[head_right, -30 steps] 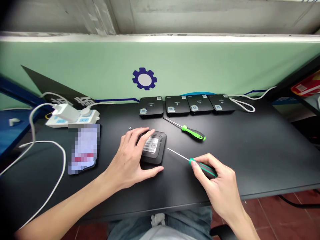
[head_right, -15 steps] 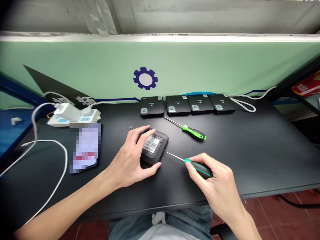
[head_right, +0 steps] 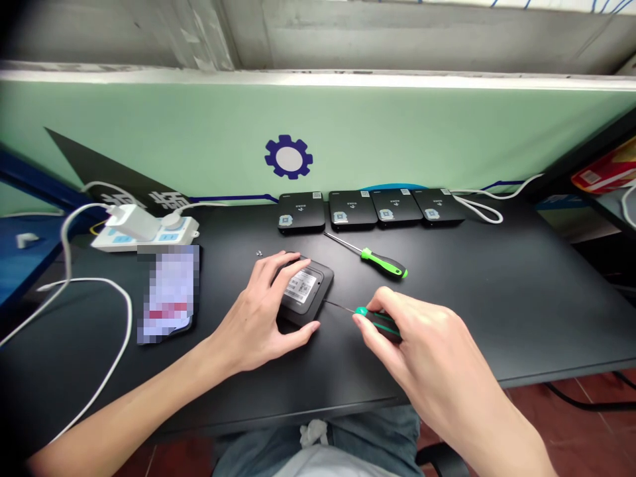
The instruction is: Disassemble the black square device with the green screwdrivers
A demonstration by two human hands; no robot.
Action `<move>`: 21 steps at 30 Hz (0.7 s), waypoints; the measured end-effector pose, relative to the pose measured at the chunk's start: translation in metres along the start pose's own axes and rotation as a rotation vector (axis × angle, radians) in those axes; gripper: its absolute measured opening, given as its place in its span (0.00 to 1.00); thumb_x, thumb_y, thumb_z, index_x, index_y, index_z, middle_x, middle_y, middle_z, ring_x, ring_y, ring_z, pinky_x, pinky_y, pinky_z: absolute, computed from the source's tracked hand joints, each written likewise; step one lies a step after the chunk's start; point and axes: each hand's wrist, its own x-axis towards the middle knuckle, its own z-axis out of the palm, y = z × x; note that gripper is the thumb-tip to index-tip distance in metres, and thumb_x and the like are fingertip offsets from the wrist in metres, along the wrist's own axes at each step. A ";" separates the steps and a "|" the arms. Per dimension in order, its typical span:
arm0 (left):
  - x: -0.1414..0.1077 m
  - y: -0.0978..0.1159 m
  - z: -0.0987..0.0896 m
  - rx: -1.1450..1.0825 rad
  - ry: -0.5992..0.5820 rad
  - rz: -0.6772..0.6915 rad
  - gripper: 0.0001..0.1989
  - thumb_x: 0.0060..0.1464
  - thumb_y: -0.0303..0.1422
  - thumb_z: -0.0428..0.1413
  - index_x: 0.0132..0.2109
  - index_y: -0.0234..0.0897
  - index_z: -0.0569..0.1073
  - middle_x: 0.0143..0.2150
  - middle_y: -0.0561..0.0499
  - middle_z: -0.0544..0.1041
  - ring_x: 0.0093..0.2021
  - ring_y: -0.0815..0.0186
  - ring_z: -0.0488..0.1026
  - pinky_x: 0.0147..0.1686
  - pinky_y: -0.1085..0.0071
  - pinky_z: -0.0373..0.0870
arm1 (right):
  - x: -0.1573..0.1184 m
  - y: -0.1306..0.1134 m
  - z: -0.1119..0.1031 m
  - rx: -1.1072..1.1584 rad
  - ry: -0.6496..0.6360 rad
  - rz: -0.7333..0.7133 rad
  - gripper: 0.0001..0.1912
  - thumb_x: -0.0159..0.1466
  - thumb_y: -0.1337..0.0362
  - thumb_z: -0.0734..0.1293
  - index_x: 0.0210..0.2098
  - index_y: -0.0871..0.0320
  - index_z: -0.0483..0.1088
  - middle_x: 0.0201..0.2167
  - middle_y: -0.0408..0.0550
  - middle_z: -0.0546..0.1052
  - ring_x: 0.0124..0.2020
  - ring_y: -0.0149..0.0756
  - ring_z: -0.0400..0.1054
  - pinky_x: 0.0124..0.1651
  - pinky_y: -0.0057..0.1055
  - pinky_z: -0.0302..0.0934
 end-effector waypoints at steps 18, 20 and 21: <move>0.004 0.002 -0.005 -0.011 0.004 0.014 0.42 0.57 0.39 0.74 0.74 0.42 0.66 0.75 0.33 0.69 0.74 0.34 0.69 0.68 0.34 0.80 | 0.053 -0.005 -0.018 -0.211 -0.238 -0.068 0.19 0.80 0.45 0.67 0.38 0.50 0.69 0.28 0.37 0.74 0.25 0.32 0.60 0.29 0.35 0.54; 0.003 0.002 -0.005 -0.021 0.008 0.005 0.43 0.57 0.39 0.74 0.74 0.43 0.66 0.75 0.33 0.70 0.74 0.34 0.69 0.68 0.35 0.81 | 0.051 -0.003 -0.018 -0.168 -0.241 -0.030 0.20 0.80 0.44 0.66 0.38 0.50 0.70 0.25 0.36 0.72 0.24 0.32 0.57 0.28 0.34 0.53; 0.003 0.002 -0.005 -0.024 0.010 0.001 0.43 0.57 0.39 0.74 0.74 0.43 0.66 0.75 0.33 0.69 0.75 0.35 0.69 0.67 0.36 0.81 | 0.048 -0.002 -0.018 -0.139 -0.236 -0.005 0.20 0.80 0.44 0.66 0.38 0.50 0.70 0.24 0.35 0.71 0.23 0.32 0.56 0.28 0.34 0.53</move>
